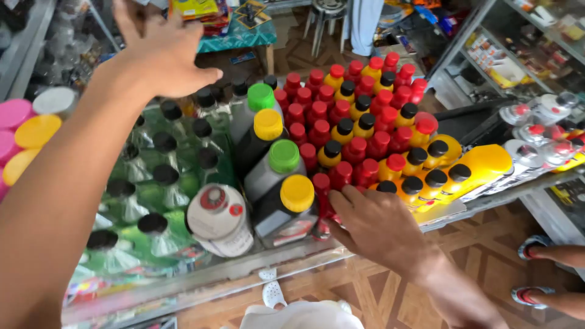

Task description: The person picks up various bottles of automotive fluids from a glass display shelf, rotates them to inspect the labels, and places them back in their original positions. The person handles several different types of bottles, including large grey containers and smaller red and green bottles, ensuring they are neatly arranged on the shelf.

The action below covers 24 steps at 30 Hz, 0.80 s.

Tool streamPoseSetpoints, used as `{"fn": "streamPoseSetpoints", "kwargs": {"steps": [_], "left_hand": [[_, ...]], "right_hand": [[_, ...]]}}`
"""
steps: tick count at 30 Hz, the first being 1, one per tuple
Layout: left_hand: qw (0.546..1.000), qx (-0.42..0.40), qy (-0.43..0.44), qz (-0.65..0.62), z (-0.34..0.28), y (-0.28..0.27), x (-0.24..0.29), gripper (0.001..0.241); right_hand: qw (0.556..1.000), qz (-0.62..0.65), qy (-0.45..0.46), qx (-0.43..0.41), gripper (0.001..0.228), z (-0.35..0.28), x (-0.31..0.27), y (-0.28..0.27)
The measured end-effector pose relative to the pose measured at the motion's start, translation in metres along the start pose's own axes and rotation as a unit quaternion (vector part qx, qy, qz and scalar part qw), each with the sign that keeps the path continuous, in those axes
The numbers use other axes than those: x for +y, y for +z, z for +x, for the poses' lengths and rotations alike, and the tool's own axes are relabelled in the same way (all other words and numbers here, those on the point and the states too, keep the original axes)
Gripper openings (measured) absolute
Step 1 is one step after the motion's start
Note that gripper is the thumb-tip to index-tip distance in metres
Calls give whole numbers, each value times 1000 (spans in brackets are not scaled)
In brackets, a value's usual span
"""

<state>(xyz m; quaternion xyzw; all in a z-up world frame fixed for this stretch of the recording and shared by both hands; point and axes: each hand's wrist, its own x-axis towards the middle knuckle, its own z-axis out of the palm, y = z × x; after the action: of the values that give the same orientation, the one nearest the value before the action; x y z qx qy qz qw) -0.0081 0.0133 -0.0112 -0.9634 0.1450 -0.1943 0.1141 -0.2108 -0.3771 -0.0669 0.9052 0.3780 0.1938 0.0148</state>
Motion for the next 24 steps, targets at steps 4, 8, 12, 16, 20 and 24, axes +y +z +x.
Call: {"fn": "streamPoseSetpoints", "kwargs": {"steps": [4,8,12,16,20,24], "left_hand": [[976,157,30,-150,-101,-109,88,70],[947,254,-188,-52,-240,23,188,71],[738,32,-251,-626,-297,-44,342,103],[757,-15,-120,-642,-283,-66,393,99],[610,55,-194,-766,-278,-45,438,56],[538,82,-211,-812,-255,-46,451,43]], "right_hand": [[997,-28,-60,40,26,-10,-1,-7],[986,134,-63,78,27,-32,10,-44],[940,320,-80,88,41,-74,30,-48],[889,446,-52,85,40,-92,6,-11],[813,566,64,119,59,-123,-33,21],[879,454,-56,139,79,-184,-43,50]]}}
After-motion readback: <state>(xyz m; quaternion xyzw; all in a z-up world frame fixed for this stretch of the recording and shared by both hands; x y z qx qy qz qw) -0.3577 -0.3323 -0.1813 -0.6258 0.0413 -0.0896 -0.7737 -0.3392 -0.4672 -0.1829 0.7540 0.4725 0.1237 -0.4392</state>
